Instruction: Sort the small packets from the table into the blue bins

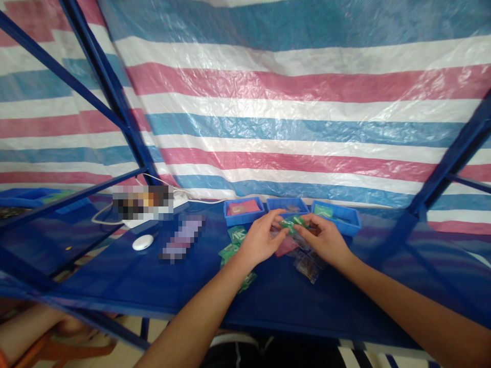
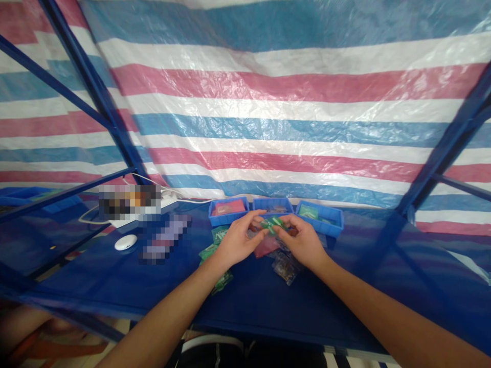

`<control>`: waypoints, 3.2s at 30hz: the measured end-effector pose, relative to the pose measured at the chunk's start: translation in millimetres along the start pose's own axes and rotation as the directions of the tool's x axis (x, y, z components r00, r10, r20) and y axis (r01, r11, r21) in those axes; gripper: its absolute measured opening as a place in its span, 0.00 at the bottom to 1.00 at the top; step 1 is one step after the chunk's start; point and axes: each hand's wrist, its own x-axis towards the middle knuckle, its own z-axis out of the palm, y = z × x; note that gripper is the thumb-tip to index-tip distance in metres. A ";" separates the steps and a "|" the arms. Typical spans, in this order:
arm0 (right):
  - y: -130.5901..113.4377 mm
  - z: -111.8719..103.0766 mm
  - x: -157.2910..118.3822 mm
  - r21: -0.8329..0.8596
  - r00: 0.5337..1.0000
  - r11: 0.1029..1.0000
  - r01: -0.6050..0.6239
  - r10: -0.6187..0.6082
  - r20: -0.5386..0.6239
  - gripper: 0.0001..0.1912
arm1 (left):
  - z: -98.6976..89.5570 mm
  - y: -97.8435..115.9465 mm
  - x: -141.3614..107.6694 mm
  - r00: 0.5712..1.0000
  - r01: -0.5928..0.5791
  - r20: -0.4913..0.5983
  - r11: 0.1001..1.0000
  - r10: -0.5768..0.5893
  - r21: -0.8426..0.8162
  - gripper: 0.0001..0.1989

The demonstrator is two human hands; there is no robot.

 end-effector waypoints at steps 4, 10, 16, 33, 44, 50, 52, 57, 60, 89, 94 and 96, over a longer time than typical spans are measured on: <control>5.9 -3.4 2.2 0.112 0.990 0.990 -0.083 0.095 -0.107 0.18 | -0.4 1.1 -0.1 1.000 0.012 0.002 0.999 -0.011 -0.036 0.21; -2.8 3.0 -3.8 0.043 0.992 0.992 0.121 -0.122 0.018 0.13 | -3.3 8.7 -3.5 0.985 -0.054 0.155 0.993 0.069 -0.101 0.26; -10.3 5.3 -7.1 0.022 0.982 0.983 0.182 -0.182 0.046 0.10 | -12.1 5.7 -1.7 0.989 -0.104 0.099 0.993 0.109 -0.052 0.20; 1.1 2.9 2.6 0.421 0.981 0.887 -0.192 0.170 0.091 0.23 | -8.2 9.7 1.0 0.990 -0.060 0.126 0.995 0.070 -0.076 0.17; -3.5 4.6 0.3 0.347 0.985 0.924 -0.161 0.126 0.120 0.17 | 4.0 -6.1 1.9 0.996 0.087 0.019 0.962 -0.085 -0.260 0.30; 4.3 0.0 2.2 0.219 0.998 0.974 -0.059 0.052 0.038 0.15 | 4.7 -11.6 4.4 0.993 0.115 0.044 0.928 -0.107 -0.355 0.11; 6.6 -1.8 3.0 0.162 0.999 0.986 0.029 -0.032 0.019 0.12 | 3.3 -12.7 4.7 0.996 0.093 0.024 0.948 -0.090 -0.305 0.08; 11.7 -6.1 4.1 0.071 0.993 0.991 0.117 -0.118 0.012 0.06 | 0.5 -16.1 5.2 0.997 0.033 -0.058 0.974 -0.047 -0.223 0.09; 14.1 -7.6 4.4 0.022 0.991 0.991 0.131 -0.131 -0.019 0.06 | -0.7 -17.1 5.2 0.997 0.051 -0.040 0.982 -0.059 -0.184 0.10; -11.1 3.7 -8.0 0.029 0.991 0.992 0.124 -0.125 0.042 0.12 | 1.8 -10.8 5.2 0.999 -0.035 0.030 0.998 0.037 -0.057 0.10; -9.6 1.6 -5.1 -0.055 0.988 0.987 0.151 -0.152 -0.020 0.11 | 2.6 -18.4 3.9 0.989 0.112 -0.084 0.991 -0.118 -0.077 0.17; -10.0 1.8 -5.0 -0.061 0.985 0.983 0.172 -0.173 -0.013 0.10 | 4.0 -20.8 3.7 0.980 0.156 -0.096 0.976 -0.172 -0.151 0.21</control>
